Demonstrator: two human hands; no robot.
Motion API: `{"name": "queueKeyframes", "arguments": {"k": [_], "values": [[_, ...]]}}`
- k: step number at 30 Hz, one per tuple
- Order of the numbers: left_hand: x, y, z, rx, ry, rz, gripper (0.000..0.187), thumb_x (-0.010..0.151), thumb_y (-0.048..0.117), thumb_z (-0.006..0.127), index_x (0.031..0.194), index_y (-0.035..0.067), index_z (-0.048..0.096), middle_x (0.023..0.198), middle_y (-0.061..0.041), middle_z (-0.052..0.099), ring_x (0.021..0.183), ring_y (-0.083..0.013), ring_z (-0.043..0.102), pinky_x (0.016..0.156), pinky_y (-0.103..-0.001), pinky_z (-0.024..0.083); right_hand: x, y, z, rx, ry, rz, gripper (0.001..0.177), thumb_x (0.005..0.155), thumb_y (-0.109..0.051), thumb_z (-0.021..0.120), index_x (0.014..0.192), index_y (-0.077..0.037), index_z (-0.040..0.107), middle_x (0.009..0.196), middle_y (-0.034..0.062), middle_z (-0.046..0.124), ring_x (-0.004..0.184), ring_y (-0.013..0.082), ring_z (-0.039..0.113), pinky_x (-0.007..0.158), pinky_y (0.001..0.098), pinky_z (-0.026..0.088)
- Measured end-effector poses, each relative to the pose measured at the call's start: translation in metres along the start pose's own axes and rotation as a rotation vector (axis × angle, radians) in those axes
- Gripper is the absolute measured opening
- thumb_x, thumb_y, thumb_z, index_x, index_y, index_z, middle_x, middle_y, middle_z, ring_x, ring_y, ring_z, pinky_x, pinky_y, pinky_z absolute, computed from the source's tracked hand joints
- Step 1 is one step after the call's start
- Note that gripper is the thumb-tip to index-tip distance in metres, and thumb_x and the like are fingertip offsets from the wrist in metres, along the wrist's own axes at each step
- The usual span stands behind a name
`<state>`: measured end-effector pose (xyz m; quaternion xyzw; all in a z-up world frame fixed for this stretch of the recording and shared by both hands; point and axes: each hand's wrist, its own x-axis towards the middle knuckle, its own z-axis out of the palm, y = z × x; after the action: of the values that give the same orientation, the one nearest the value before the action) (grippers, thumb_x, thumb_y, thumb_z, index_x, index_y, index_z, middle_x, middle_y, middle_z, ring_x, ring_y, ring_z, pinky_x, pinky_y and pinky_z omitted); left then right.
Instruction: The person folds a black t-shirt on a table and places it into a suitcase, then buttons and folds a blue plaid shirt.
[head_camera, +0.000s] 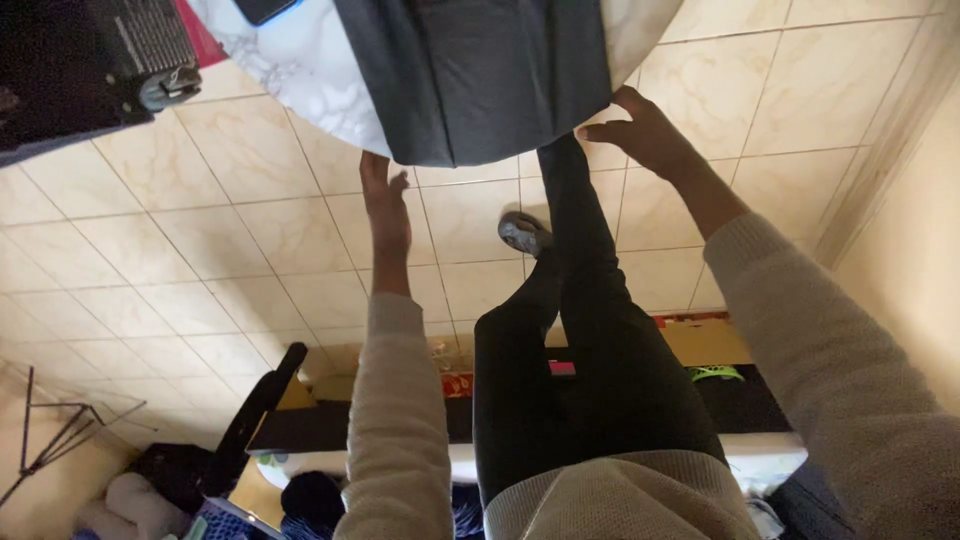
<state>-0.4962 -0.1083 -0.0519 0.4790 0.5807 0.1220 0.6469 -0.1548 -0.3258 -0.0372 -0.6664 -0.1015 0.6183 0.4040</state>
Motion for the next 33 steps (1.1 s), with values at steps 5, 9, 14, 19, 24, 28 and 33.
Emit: {"name": "queueKeyframes", "arguments": {"k": [5,9,14,19,24,28,33], "values": [[0.032,-0.038,-0.017,-0.053,-0.242,-0.192,0.070,0.089,-0.002,0.059,0.156,-0.001,0.040,0.151,-0.020,0.052,0.127,-0.0208,0.048,0.108,-0.036,0.044,0.000,0.000,-0.004,-0.342,-0.011,-0.006,0.058,0.095,-0.032,0.080,0.140,-0.002,0.059,0.138,0.0147,0.065,0.128,0.0271,0.061,0.108,0.0424,0.046],[-0.002,0.021,0.013,0.469,-0.345,-0.255,0.051,0.092,0.030,0.078,0.131,0.000,0.066,0.130,-0.010,0.072,0.121,-0.0199,0.064,0.104,-0.033,0.045,-0.025,0.010,-0.001,-0.345,0.029,-0.217,0.053,0.096,-0.031,0.076,0.135,0.001,0.060,0.132,0.0144,0.063,0.120,0.0244,0.062,0.100,0.0392,0.051],[-0.052,0.034,0.025,0.512,-0.300,-0.187,0.051,0.088,0.038,0.077,0.125,0.004,0.072,0.119,-0.009,0.076,0.110,-0.0193,0.066,0.101,-0.035,0.047,-0.052,0.034,-0.004,-0.319,0.135,-0.123,0.038,0.106,-0.031,0.064,0.129,-0.001,0.065,0.110,0.0125,0.073,0.104,0.0201,0.067,0.097,0.0361,0.054],[-0.105,-0.005,0.021,0.319,-0.377,-0.026,0.048,0.090,0.033,0.077,0.125,0.001,0.070,0.122,-0.010,0.076,0.110,-0.0194,0.066,0.100,-0.036,0.049,-0.116,0.019,0.030,-0.151,0.245,-0.147,0.047,0.103,-0.035,0.070,0.125,0.005,0.058,0.113,0.0155,0.071,0.106,0.0198,0.067,0.094,0.0345,0.055],[-0.151,-0.055,0.009,0.524,-0.178,-0.188,0.050,0.102,0.034,0.083,0.106,-0.009,0.060,0.087,-0.018,0.049,0.086,-0.0228,0.045,0.077,-0.039,0.043,-0.156,0.049,0.044,0.177,0.106,-0.065,0.056,0.093,-0.028,0.077,0.131,0.008,0.056,0.124,0.0203,0.068,0.115,0.0305,0.068,0.099,0.0390,0.060],[-0.176,-0.057,0.018,0.117,-0.103,-0.127,0.031,0.092,0.029,0.076,0.104,0.003,0.063,0.091,-0.003,0.067,0.084,-0.0103,0.061,0.076,-0.027,0.052,-0.171,0.060,0.041,0.310,0.172,0.159,0.057,0.090,-0.026,0.076,0.131,0.006,0.053,0.124,0.0194,0.068,0.111,0.0289,0.071,0.093,0.0411,0.064],[-0.187,-0.044,0.025,-0.007,-0.026,-0.032,0.031,0.103,0.022,0.069,0.113,-0.005,0.059,0.093,-0.004,0.065,0.084,-0.0101,0.058,0.076,-0.029,0.051,-0.175,0.046,0.036,0.110,0.207,0.073,0.049,0.095,-0.022,0.075,0.123,0.012,0.054,0.123,0.0225,0.066,0.110,0.0236,0.074,0.088,0.0391,0.059]]}}
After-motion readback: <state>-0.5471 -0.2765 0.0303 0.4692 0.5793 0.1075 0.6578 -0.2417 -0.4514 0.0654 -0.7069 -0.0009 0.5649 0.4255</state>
